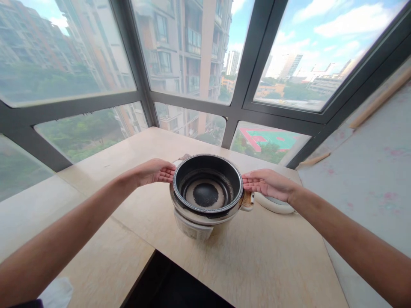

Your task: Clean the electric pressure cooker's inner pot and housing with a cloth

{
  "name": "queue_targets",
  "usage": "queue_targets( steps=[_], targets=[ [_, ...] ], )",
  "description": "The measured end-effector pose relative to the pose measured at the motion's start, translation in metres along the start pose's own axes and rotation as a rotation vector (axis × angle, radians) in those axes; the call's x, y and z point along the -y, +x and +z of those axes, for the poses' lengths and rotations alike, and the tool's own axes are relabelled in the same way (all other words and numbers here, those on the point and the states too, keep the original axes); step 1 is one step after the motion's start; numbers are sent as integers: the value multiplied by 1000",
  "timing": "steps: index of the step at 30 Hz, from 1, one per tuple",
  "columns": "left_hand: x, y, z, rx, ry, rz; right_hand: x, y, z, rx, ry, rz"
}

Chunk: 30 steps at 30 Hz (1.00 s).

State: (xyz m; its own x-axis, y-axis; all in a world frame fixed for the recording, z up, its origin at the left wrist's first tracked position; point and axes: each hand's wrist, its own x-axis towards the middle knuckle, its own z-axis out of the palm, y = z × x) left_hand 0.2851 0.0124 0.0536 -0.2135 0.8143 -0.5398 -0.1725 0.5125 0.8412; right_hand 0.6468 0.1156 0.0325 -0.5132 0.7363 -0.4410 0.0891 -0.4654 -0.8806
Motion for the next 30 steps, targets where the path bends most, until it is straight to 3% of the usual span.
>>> queue_targets(
  steps=[9,16,23,26,30],
  targets=[
    [-23,-14,10,-39,-86,123,13,-9,8,-79,66,-121],
    [-55,-52,26,3,-256,259,47,-34,6,-169,155,-257],
    [-76,-91,74,97,-402,327,76,-89,-8,-356,231,-401],
    [-76,-98,104,201,-367,323,71,-117,-32,-423,161,-443],
    [-65,-100,145,406,-301,299,48,-155,-77,-508,74,-496]
  ],
)
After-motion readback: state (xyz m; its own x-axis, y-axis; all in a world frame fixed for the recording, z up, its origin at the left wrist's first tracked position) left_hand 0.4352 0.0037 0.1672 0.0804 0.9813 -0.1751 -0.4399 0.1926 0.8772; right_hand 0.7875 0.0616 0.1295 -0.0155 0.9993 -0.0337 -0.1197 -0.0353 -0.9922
